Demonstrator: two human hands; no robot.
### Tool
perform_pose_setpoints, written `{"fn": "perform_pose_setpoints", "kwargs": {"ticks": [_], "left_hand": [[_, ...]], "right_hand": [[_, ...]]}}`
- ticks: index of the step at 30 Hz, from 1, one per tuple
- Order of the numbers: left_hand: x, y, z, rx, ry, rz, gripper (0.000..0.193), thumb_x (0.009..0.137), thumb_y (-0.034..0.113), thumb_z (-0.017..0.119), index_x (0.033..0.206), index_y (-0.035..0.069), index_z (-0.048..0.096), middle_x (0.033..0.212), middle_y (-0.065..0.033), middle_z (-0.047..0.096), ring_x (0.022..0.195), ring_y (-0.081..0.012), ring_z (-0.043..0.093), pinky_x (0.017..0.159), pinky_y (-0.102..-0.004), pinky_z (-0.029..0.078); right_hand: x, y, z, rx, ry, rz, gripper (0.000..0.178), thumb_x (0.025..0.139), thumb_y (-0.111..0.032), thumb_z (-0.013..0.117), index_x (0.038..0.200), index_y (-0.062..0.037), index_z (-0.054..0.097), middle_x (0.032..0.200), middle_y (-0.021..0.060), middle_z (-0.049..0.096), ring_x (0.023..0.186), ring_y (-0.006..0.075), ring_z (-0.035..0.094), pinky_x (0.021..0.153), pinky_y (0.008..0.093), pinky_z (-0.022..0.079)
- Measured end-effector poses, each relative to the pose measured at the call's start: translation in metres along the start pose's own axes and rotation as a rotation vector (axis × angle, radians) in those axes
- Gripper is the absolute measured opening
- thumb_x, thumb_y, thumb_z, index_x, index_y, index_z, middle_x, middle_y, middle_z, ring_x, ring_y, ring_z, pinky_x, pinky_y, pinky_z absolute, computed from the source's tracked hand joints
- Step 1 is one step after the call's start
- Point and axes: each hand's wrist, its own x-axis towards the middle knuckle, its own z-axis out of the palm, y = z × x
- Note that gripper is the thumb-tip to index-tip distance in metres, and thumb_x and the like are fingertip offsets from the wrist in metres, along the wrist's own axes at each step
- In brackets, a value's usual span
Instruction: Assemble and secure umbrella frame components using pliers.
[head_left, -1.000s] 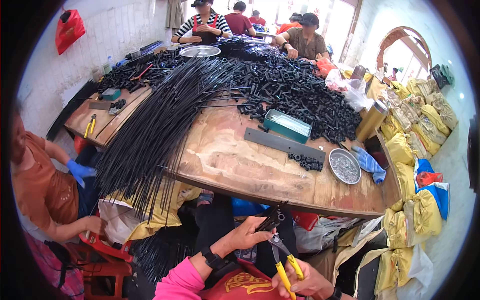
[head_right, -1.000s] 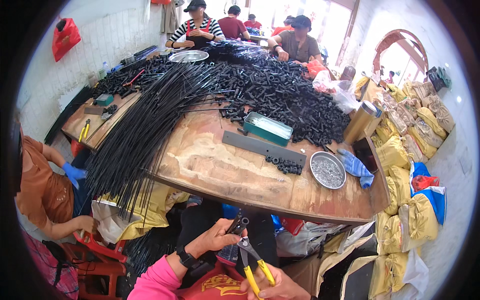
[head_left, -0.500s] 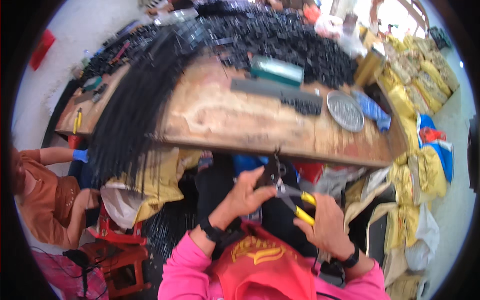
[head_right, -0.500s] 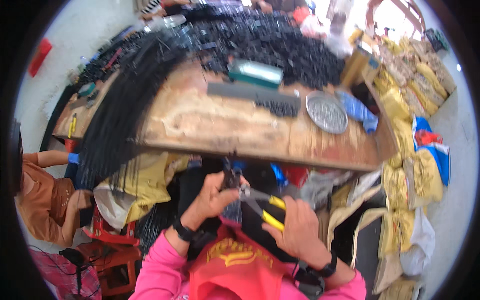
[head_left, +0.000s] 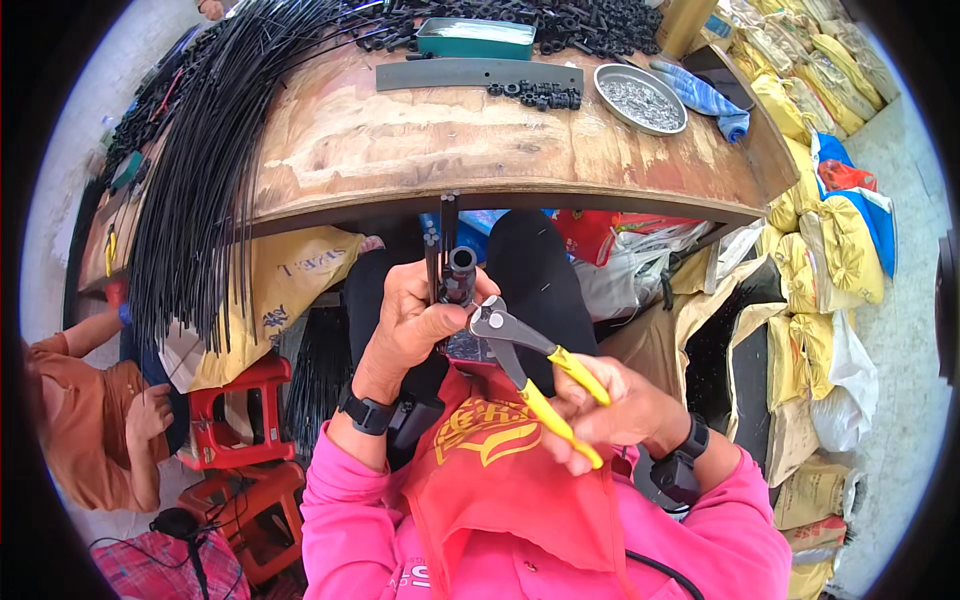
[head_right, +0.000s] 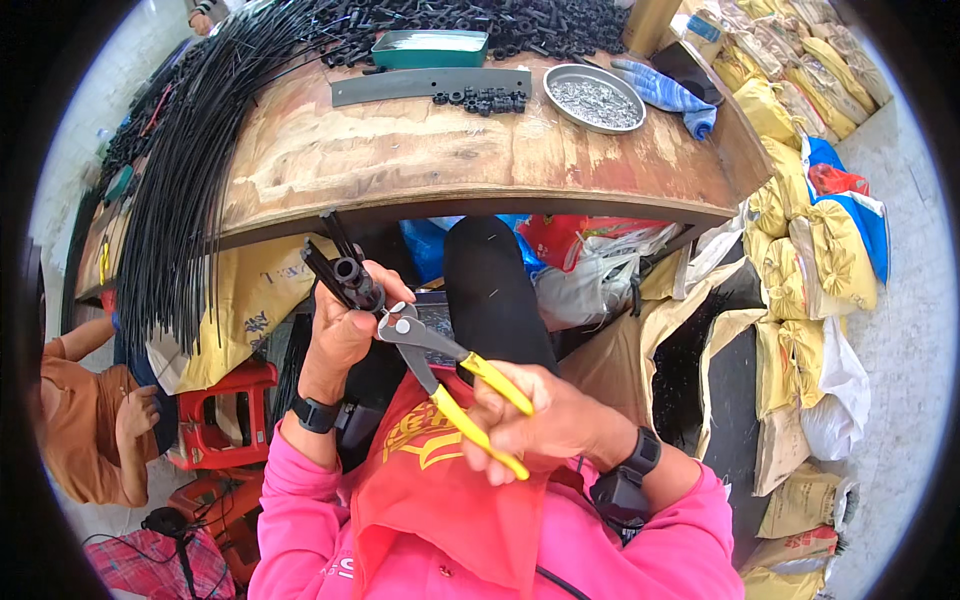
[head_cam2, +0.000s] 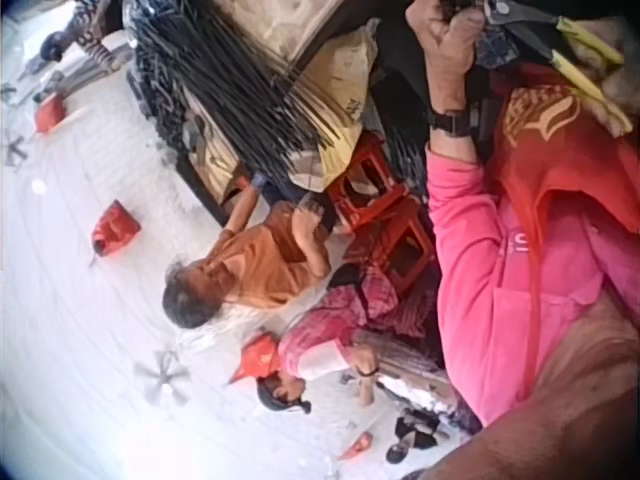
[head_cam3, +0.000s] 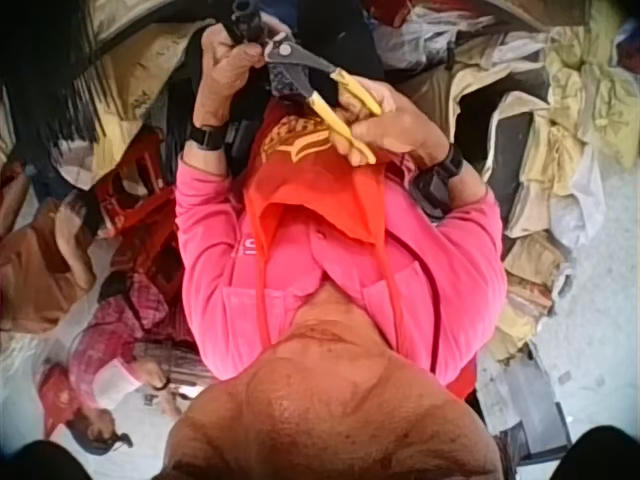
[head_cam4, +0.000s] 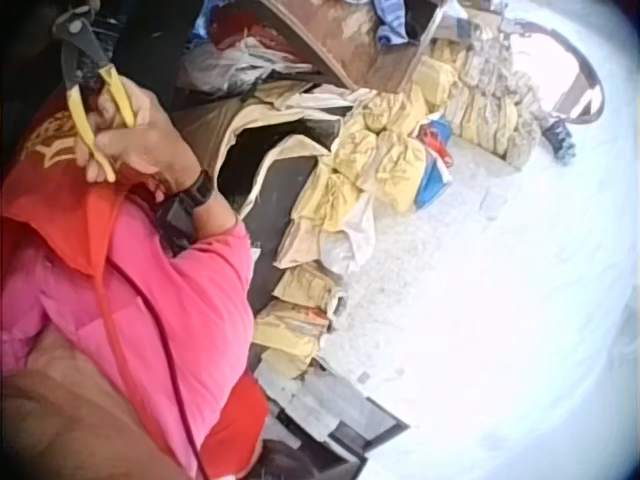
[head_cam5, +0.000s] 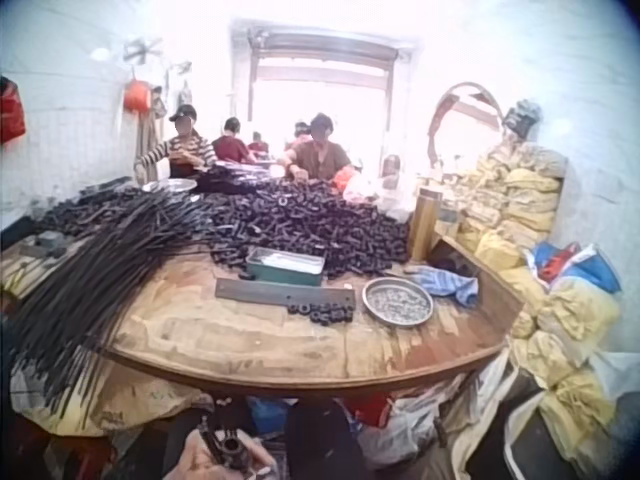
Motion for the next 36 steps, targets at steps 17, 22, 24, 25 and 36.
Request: {"fn": "perform_pose_setpoints", "kwargs": {"ticks": [17,22,24,25,36], "left_hand": [[0.011,-0.013,-0.021,0.085,-0.023,0.01,0.043,0.081,0.038,0.067,0.094,-0.003,0.064,0.075,-0.0032,0.062,0.066,-0.0073,0.053,0.061,-0.0228,0.043],[0.012,-0.024,-0.027,-0.045,0.057,-0.009,0.05,0.079,0.046,0.065,0.086,-0.004,0.063,0.073,-0.0042,0.06,0.066,-0.01,0.054,0.059,-0.0237,0.042],[0.011,-0.029,-0.03,-0.08,0.065,-0.026,0.052,0.079,0.047,0.064,0.086,-0.004,0.063,0.072,-0.004,0.06,0.065,-0.0096,0.053,0.057,-0.0232,0.04],[0.011,-0.03,-0.031,-0.115,0.059,-0.041,0.054,0.079,0.049,0.064,0.085,-0.004,0.063,0.072,-0.0038,0.059,0.063,-0.0092,0.052,0.055,-0.0227,0.039],[0.004,-0.045,-0.034,-0.196,0.141,-0.072,0.056,0.078,0.051,0.065,0.086,-0.004,0.062,0.069,-0.0012,0.056,0.057,-0.0054,0.044,0.051,-0.0205,0.033]], "right_hand": [[0.031,-0.015,-0.009,-1.633,0.582,-0.199,0.065,0.068,-0.038,0.076,0.106,0.0026,0.042,0.086,0.0157,0.052,0.07,0.0279,0.057,0.059,0.0367,0.046],[0.038,-0.016,-0.019,-0.772,0.175,-0.124,0.061,0.065,-0.014,0.082,0.103,-0.0006,0.037,0.099,0.0129,0.057,0.076,0.0159,0.064,0.058,0.0253,0.053],[0.044,-0.017,-0.017,-0.612,0.144,-0.079,0.055,0.068,-0.009,0.079,0.103,-0.0011,0.037,0.103,0.0144,0.057,0.078,0.0167,0.064,0.059,0.0254,0.053],[0.047,-0.018,-0.015,-0.46,0.153,-0.04,0.048,0.072,-0.004,0.074,0.103,-0.0017,0.037,0.106,0.0155,0.056,0.081,0.0169,0.064,0.062,0.0257,0.053],[0.064,-0.008,-0.037,0.069,-0.05,0.134,0.029,0.089,-0.024,0.06,0.101,-0.0014,0.047,0.107,0.0177,0.058,0.098,0.0229,0.06,0.083,0.0347,0.05]]}}
